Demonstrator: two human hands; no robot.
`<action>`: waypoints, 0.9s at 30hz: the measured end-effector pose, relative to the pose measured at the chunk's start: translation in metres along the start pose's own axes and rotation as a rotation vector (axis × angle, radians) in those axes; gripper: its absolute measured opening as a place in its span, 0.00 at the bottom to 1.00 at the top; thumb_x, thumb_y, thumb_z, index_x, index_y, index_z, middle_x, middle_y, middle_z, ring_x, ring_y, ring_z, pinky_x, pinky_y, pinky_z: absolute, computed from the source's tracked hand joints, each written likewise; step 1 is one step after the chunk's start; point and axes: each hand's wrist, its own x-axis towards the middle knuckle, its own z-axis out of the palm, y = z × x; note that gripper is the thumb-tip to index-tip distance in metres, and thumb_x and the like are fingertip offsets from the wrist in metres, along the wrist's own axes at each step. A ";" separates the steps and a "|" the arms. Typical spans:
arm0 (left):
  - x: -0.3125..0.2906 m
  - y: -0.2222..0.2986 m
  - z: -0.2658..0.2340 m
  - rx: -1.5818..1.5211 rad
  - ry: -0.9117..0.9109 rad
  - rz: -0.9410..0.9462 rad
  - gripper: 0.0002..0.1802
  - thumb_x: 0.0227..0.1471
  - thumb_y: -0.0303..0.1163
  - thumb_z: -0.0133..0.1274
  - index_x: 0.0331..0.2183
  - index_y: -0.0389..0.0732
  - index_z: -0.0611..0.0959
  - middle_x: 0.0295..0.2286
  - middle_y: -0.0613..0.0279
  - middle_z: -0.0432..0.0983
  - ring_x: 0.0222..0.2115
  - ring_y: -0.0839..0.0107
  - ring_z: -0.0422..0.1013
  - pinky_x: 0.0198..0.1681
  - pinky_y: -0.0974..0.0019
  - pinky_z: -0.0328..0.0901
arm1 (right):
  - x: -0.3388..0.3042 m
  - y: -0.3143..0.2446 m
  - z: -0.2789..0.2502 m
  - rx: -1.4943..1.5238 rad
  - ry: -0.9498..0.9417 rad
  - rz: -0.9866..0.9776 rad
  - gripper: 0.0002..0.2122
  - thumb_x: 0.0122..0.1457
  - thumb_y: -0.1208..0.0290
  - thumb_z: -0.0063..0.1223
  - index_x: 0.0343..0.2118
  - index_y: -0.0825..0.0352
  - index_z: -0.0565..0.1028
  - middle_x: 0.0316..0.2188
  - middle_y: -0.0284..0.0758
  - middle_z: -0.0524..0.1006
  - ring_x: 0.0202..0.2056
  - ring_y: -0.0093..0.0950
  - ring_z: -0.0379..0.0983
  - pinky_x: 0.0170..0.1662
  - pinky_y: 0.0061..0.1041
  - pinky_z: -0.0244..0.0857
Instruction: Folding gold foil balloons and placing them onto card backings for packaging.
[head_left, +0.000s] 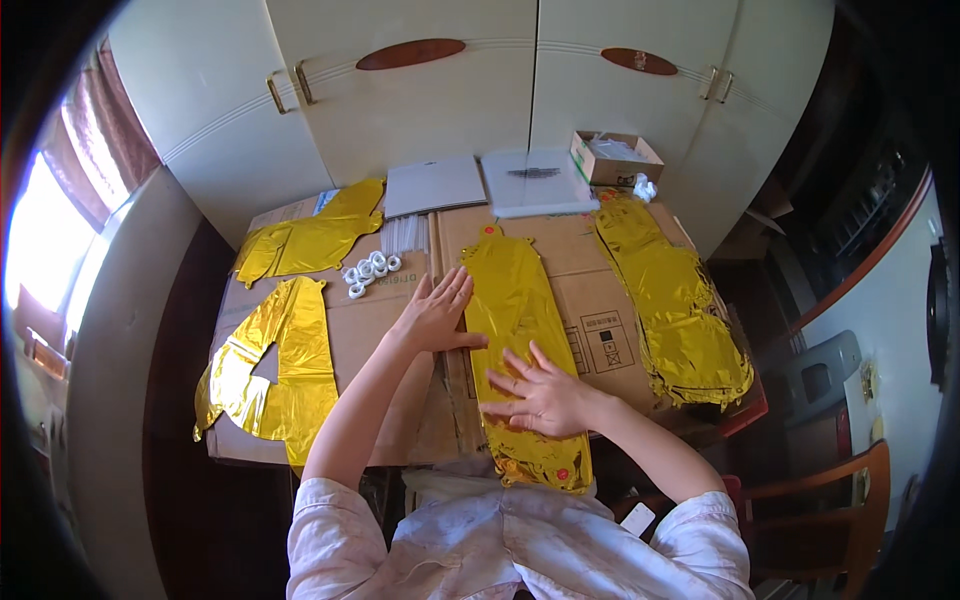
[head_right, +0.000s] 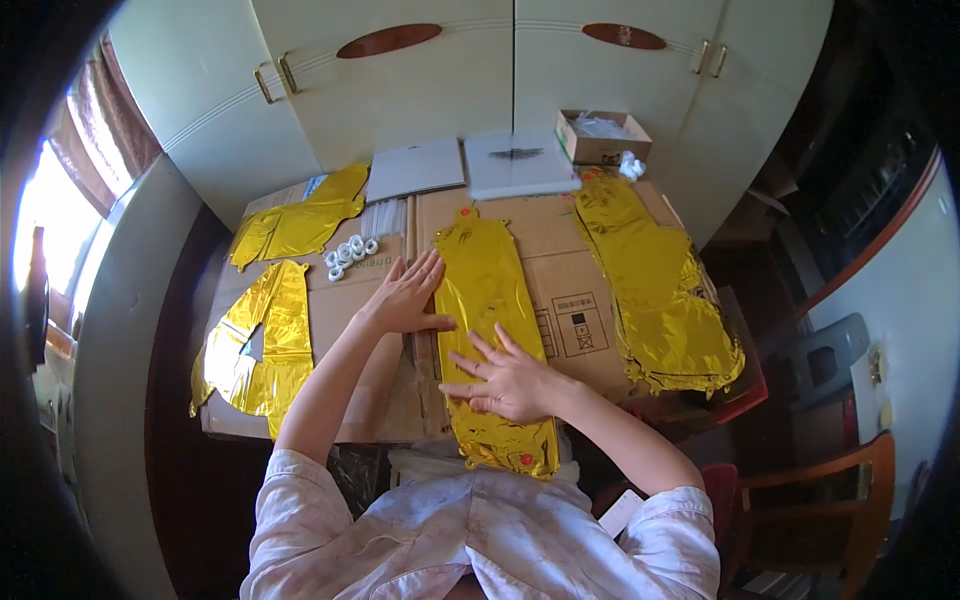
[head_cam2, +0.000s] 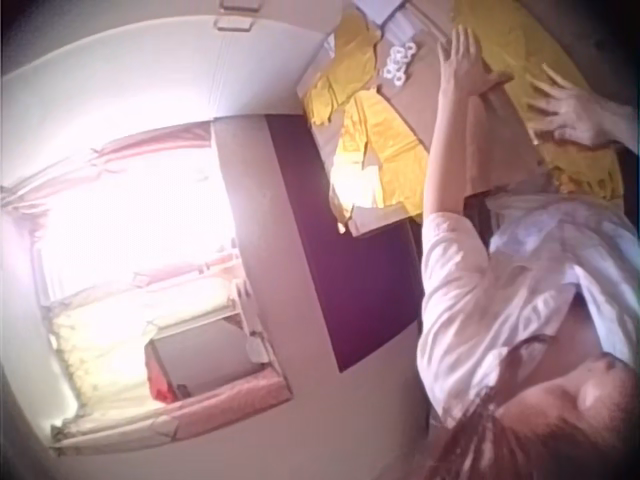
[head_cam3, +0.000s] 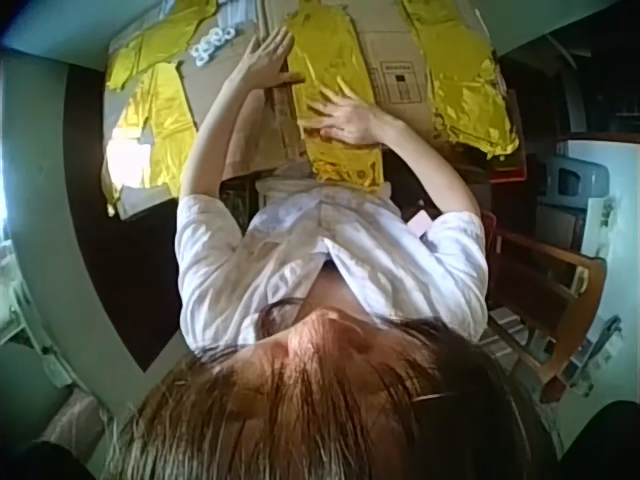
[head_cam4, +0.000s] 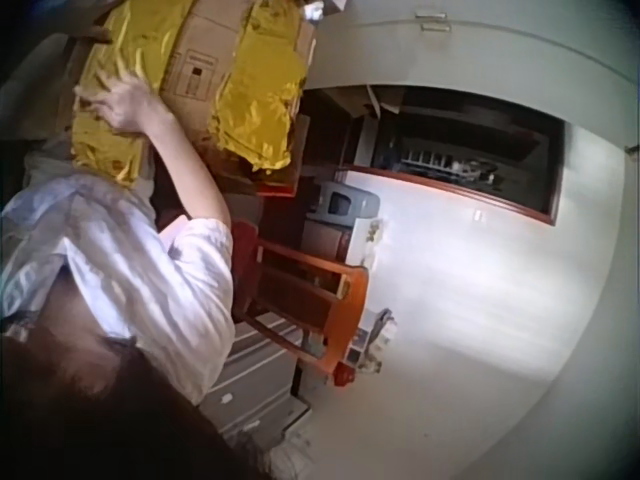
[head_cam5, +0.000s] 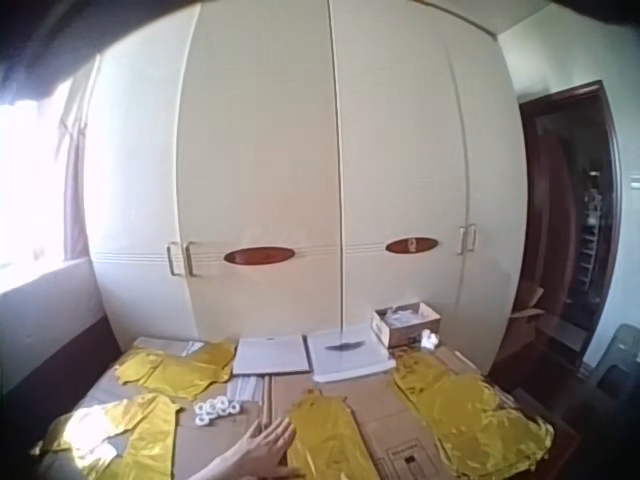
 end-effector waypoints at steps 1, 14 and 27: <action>-0.004 -0.001 0.002 -0.002 0.025 -0.009 0.61 0.45 0.74 0.44 0.63 0.32 0.52 0.64 0.47 0.44 0.66 0.59 0.40 0.66 0.46 0.36 | -0.004 0.003 -0.006 -0.005 0.047 0.019 0.20 0.63 0.54 0.43 0.58 0.42 0.67 0.65 0.33 0.57 0.67 0.45 0.44 0.65 0.58 0.31; -0.137 0.069 -0.029 -0.171 -0.071 0.307 0.47 0.50 0.60 0.52 0.61 0.37 0.62 0.62 0.51 0.53 0.64 0.55 0.48 0.65 0.45 0.43 | -0.105 -0.009 -0.026 0.020 0.139 0.239 0.21 0.57 0.66 0.52 0.55 0.60 0.71 0.57 0.36 0.68 0.61 0.35 0.60 0.64 0.49 0.46; -0.136 0.074 -0.028 -0.179 -0.016 0.281 0.41 0.49 0.55 0.56 0.57 0.39 0.69 0.59 0.51 0.59 0.62 0.53 0.52 0.64 0.44 0.45 | -0.113 -0.020 -0.010 0.009 0.615 0.416 0.15 0.55 0.73 0.54 0.46 0.65 0.75 0.41 0.36 0.77 0.45 0.34 0.72 0.52 0.38 0.62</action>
